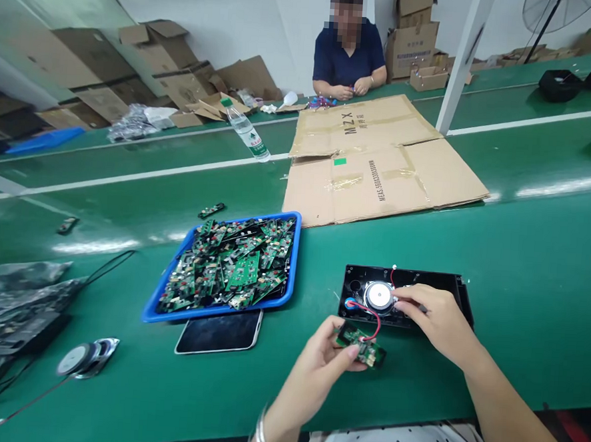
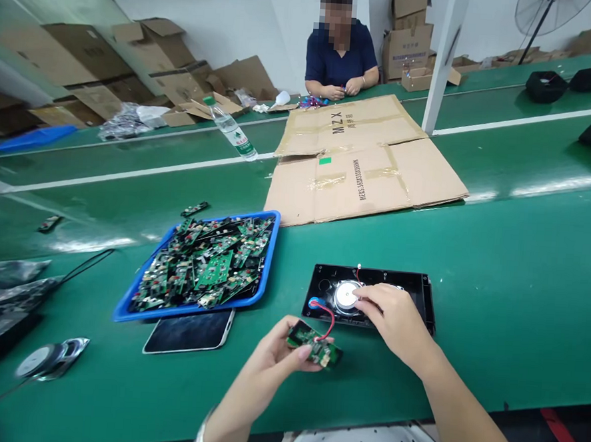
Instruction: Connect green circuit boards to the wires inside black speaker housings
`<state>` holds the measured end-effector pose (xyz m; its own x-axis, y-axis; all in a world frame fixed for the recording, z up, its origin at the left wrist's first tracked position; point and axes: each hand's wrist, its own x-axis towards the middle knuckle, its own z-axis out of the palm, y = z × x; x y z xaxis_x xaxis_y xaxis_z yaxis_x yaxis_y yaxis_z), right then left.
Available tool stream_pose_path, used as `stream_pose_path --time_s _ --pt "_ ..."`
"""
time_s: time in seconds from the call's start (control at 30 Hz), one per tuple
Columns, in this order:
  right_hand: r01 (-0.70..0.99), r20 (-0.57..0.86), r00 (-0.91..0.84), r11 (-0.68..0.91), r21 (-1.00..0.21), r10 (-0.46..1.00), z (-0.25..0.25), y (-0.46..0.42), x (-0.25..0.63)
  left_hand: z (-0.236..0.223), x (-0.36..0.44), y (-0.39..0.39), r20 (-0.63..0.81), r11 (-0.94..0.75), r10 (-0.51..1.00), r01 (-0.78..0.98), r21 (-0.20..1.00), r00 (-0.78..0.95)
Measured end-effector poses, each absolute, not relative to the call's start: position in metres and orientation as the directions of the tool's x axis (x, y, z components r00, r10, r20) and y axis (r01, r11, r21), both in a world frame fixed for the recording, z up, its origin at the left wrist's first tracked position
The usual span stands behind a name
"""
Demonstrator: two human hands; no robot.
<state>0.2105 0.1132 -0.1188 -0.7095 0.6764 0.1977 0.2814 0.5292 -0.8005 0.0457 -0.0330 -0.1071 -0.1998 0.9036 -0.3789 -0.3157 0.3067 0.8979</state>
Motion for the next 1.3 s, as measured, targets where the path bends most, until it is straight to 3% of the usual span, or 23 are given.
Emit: stream_pose_path --time_s 0.1,0.23,0.33,0.53,0.73,0.9,1.03,1.3 --pt "0.293 0.208 -0.67 0.511 -0.808 0.713 -0.123 0.113 0.209 -0.11 0.064 -0.02 -0.318 0.222 0.89 -0.298 0.929 -0.327" --pt "0.24 0.259 -0.68 0.542 -0.805 0.686 -0.128 0.112 0.21 -0.114 0.073 -0.002 -0.085 0.079 0.82 -0.035 0.996 -0.566" --pt "0.207 0.318 -0.696 0.603 -0.77 0.644 -0.131 0.111 0.209 -0.119 0.074 0.006 -0.015 0.066 0.843 0.075 0.995 -0.538" --pt "0.197 0.406 -0.662 0.669 -0.717 0.63 -0.134 0.108 0.208 -0.12 0.079 0.011 -0.039 0.075 0.871 0.055 0.996 -0.49" --pt "0.207 0.388 -0.672 0.663 -0.72 0.631 -0.134 0.109 0.209 -0.12 0.083 0.013 0.019 0.005 0.884 0.051 0.999 -0.467" --pt "0.229 0.346 -0.67 0.626 -0.745 0.657 -0.135 0.108 0.209 -0.125 0.077 0.01 0.09 -0.013 0.905 0.185 0.983 -0.415" --pt "0.282 0.238 -0.684 0.552 -0.785 0.689 -0.132 0.109 0.21 -0.124 0.07 0.007 0.05 0.025 0.934 0.203 0.979 -0.353" --pt "0.295 0.248 -0.749 0.645 -0.705 0.614 -0.129 0.109 0.209 -0.118 0.078 0.006 0.006 0.069 0.92 0.176 0.982 -0.392"
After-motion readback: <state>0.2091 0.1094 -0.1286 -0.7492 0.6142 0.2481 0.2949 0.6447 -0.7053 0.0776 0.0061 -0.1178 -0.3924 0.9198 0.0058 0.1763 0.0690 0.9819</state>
